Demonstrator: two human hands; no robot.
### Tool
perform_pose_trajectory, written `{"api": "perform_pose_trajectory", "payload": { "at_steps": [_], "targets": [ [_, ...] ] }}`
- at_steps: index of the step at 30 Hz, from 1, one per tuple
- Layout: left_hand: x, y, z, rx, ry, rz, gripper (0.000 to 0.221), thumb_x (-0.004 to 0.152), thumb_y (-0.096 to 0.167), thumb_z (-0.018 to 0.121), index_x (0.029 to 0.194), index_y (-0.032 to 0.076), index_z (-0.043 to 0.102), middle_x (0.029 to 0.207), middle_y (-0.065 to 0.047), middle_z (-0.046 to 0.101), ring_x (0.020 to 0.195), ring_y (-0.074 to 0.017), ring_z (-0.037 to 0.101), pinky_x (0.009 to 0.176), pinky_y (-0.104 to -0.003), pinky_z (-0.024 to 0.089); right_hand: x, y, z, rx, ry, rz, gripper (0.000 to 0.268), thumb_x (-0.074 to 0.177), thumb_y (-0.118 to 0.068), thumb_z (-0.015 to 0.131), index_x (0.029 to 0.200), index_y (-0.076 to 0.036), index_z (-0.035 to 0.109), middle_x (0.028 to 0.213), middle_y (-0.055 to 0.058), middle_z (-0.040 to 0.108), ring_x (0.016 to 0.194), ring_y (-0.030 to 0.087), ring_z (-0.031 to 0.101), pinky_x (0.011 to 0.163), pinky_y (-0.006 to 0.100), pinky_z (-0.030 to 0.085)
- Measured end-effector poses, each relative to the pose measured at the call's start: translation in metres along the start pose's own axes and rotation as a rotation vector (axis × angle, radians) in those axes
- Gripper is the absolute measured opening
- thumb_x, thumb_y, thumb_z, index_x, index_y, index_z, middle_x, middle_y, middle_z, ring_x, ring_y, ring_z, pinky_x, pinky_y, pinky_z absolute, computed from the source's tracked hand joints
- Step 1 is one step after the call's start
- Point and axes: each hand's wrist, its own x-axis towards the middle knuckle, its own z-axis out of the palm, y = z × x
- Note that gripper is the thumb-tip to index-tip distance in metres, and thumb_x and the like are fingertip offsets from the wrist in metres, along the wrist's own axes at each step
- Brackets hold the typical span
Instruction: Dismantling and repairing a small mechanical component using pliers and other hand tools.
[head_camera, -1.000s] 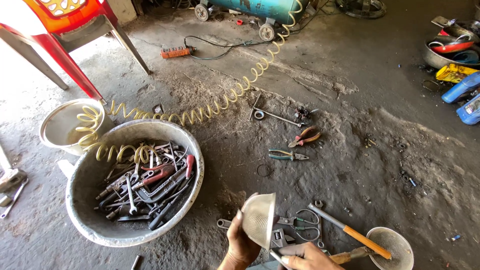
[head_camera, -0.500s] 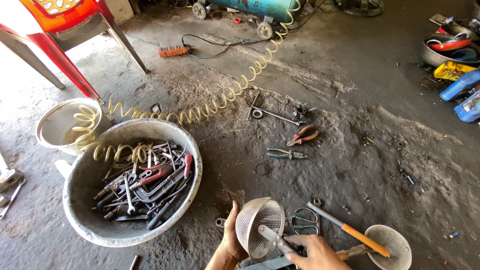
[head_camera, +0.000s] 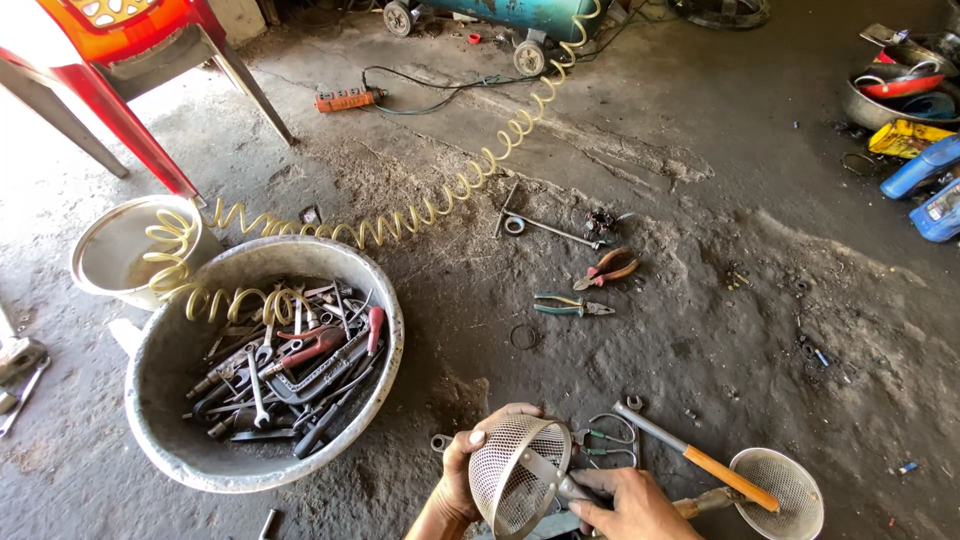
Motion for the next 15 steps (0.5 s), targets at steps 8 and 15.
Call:
{"api": "perform_pose_trajectory", "payload": {
  "at_steps": [8, 15],
  "targets": [
    [-0.002, 0.007, 0.002, 0.114, -0.097, 0.045, 0.094, 0.063, 0.058, 0.072, 0.134, -0.002, 0.057, 0.127, -0.027, 0.066, 0.111, -0.0361, 0.070, 0.095, -0.050, 0.060, 0.021, 0.031, 0.009, -0.016, 0.087, -0.136, 0.048, 0.083, -0.026, 0.082, 0.127, -0.009, 0.074, 0.110, 0.008, 0.081, 0.104, 0.017, 0.078, 0.097, 0.032, 0.056],
    [-0.005, 0.007, -0.002, 0.175, -0.100, 0.058, 0.092, 0.064, 0.056, 0.069, 0.135, -0.001, 0.056, 0.129, -0.023, 0.067, 0.114, -0.0336, 0.068, 0.098, -0.049, 0.056, 0.006, 0.006, 0.008, -0.057, 0.065, -0.098, 0.041, 0.085, -0.026, 0.077, 0.122, -0.011, 0.072, 0.108, 0.011, 0.082, 0.103, 0.020, 0.081, 0.097, 0.033, 0.059]
  ]
}}
